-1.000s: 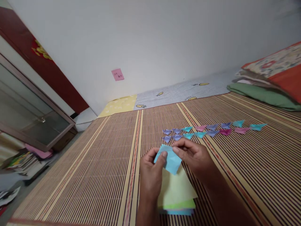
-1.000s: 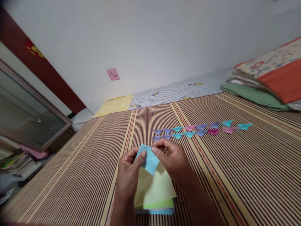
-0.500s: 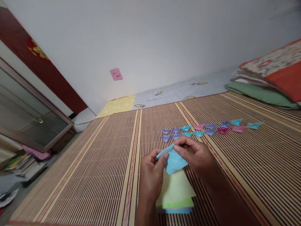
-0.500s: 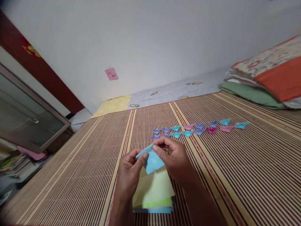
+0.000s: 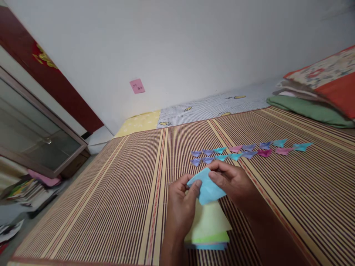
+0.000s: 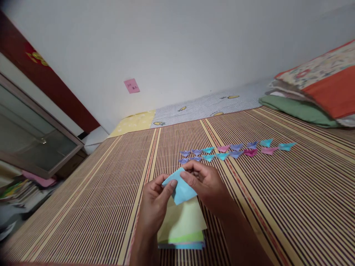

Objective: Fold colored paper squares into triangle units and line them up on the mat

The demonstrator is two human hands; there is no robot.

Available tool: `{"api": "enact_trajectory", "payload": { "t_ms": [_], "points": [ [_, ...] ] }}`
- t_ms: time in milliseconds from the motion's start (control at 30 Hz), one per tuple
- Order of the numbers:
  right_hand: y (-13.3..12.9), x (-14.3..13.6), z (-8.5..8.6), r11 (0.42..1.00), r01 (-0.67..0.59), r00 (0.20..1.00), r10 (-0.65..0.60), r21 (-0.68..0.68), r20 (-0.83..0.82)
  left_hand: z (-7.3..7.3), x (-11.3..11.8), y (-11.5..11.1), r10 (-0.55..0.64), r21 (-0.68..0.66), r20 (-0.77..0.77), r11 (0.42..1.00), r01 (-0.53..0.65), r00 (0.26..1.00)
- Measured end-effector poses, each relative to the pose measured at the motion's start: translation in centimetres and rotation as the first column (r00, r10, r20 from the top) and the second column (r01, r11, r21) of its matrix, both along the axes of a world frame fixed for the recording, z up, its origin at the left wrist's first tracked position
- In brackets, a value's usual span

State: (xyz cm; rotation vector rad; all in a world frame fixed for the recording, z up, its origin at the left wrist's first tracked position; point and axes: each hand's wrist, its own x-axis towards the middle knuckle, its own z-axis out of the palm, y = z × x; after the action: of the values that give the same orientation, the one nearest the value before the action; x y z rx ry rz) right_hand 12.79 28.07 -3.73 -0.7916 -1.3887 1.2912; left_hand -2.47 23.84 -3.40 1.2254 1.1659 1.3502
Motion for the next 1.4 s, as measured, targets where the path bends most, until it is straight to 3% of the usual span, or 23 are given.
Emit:
{"api": "enact_trajectory", "payload": {
  "t_ms": [100,300,533,633,767,900,1000,1200,1400],
  "points": [
    [0.1,0.1,-0.1,1.0,-0.02,0.999,0.019,0.024,0.047,0.0,-0.1,0.2,0.006,-0.024,0.067,1.0,-0.005,0.998],
    [0.3,-0.3,-0.6,0.989,0.105,0.989,-0.114,0.106,0.091,-0.1,-0.3,0.3,0.095,-0.069,0.168,0.994,-0.085,0.981],
    [0.7,0.4,-0.8,0.998,-0.048,0.997,0.046,0.032,0.065,-0.7,-0.7,0.6,0.115,-0.01,0.213,0.993,-0.116,0.97],
    [1.0,0.8,-1.2,0.998,-0.053,0.995,0.049,0.036,0.091,-0.9,-0.9,0.7,0.124,-0.013,0.249,0.992,-0.124,0.961],
    [1.1,0.7,-1.6,0.998,-0.025,0.992,0.017,0.056,0.124,-0.2,-0.9,0.5,0.087,-0.007,0.233,0.996,-0.088,0.969],
    [1.1,0.3,-1.8,0.998,0.006,0.991,-0.014,0.061,0.132,0.2,-1.1,0.2,0.039,0.038,0.101,0.998,-0.043,0.994],
    [1.1,0.1,-1.7,0.998,0.03,0.996,-0.033,0.046,0.085,-0.1,-1.6,0.2,0.001,0.066,0.054,0.998,-0.005,0.999],
    [0.8,-0.3,-1.2,0.999,-0.017,0.991,0.01,-0.051,-0.136,-1.2,-2.5,0.4,-0.079,0.064,0.104,0.995,0.073,0.991],
    [0.8,0.7,-0.8,0.99,-0.002,1.0,-0.002,0.144,0.03,-1.1,-2.9,0.5,-0.009,0.009,0.196,1.0,0.008,0.981]
  ]
}}
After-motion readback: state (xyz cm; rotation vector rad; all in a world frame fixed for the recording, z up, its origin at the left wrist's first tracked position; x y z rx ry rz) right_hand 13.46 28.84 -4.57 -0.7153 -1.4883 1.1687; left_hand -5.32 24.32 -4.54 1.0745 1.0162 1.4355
